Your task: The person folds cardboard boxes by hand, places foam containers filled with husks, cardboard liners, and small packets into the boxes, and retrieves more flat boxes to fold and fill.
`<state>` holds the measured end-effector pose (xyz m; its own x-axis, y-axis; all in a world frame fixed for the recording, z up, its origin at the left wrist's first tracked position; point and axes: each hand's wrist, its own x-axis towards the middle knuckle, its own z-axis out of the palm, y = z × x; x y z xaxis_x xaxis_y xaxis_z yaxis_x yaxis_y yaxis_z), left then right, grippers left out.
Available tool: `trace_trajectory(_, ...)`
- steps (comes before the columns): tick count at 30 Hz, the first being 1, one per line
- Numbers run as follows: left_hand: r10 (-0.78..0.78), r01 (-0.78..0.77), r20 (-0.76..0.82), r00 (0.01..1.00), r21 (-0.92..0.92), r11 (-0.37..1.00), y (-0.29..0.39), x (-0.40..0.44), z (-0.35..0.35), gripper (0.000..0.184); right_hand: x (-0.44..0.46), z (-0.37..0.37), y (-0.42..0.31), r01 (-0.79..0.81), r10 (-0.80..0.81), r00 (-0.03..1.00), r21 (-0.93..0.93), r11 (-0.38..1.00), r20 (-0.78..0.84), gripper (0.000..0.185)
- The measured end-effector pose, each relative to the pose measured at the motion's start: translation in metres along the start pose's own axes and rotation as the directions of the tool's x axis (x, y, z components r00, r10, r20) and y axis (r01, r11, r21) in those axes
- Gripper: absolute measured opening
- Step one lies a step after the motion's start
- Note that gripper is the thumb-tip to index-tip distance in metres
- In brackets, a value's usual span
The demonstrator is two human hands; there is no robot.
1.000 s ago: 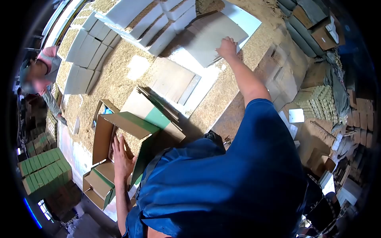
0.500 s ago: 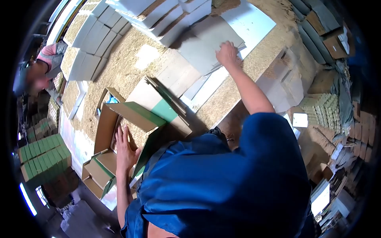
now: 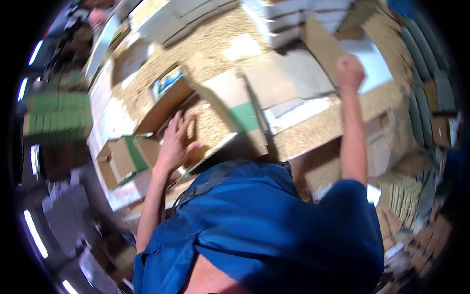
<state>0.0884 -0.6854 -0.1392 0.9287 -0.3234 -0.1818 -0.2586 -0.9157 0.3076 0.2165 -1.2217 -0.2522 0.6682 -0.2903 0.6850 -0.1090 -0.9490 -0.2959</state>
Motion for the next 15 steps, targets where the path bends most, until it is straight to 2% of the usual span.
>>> trace_trajectory(1, -0.005, 0.005, -0.028, 1.000, -0.004, 1.000, 0.005, -0.002, -0.010, 0.066, 0.017, -0.026, -0.024, -0.067, 0.067, 0.998, -0.004, 0.998, 0.014, 0.016)
trace_trajectory(2, 0.075, -0.076, -0.156, 0.985, -0.005, 0.997, -0.003, -0.007, -0.008, 0.044, 0.028, -0.035, -0.025, -0.137, 0.139, 0.990, 0.204, 0.969, 0.006, 0.020)
trace_trajectory(3, 0.110, -0.117, -0.261, 0.959, -0.011, 0.993, -0.004, -0.012, -0.015, 0.029, 0.039, -0.047, -0.033, -0.098, 0.104, 0.995, 0.359, 0.928, 0.002, 0.025)
trace_trajectory(4, 0.068, -0.109, -0.345, 0.936, -0.100, 0.989, -0.005, -0.018, -0.021, 0.024, 0.048, -0.071, -0.065, -0.241, 0.221, 0.970, 0.517, 0.821, 0.100, 0.024)
trace_trajectory(5, 0.030, -0.121, -0.425, 0.904, -0.188, 0.975, -0.008, -0.025, -0.026, 0.020, 0.053, -0.083, -0.087, -0.267, 0.230, 0.964, 0.551, 0.790, 0.136, 0.023)
trace_trajectory(7, -0.069, -0.107, -0.622, 0.780, -0.241, 0.965, -0.021, -0.037, -0.043, 0.023, 0.056, -0.097, -0.132, -0.342, 0.126, 0.930, 0.689, 0.639, 0.345, 0.021)
trace_trajectory(9, -0.274, -0.085, -0.697, 0.663, -0.434, 0.897, -0.050, -0.046, -0.057, 0.021, 0.050, -0.083, -0.173, -0.249, -0.087, 0.919, 0.737, 0.629, 0.385, 0.021)
trace_trajectory(11, -0.329, 0.059, -0.737, 0.590, -0.367, 0.928, -0.107, -0.041, -0.056, 0.022, 0.043, -0.090, -0.244, -0.205, -0.249, 0.819, 0.668, 0.715, 0.517, 0.016)
trace_trajectory(12, -0.422, 0.109, -0.646, 0.636, -0.466, 0.878, -0.125, -0.034, -0.057, 0.024, 0.040, -0.093, -0.278, -0.170, -0.353, 0.772, 0.707, 0.686, 0.528, 0.016)
trace_trajectory(13, -0.503, 0.162, -0.542, 0.673, -0.556, 0.815, -0.143, -0.025, -0.058, 0.026, 0.039, -0.100, -0.311, -0.125, -0.412, 0.701, 0.669, 0.733, 0.582, 0.019)
trace_trajectory(15, -0.531, 0.270, -0.362, 0.766, -0.569, 0.777, -0.192, 0.010, -0.045, 0.030, 0.028, -0.076, -0.345, 0.025, -0.586, 0.621, 0.734, 0.679, 0.521, 0.020)
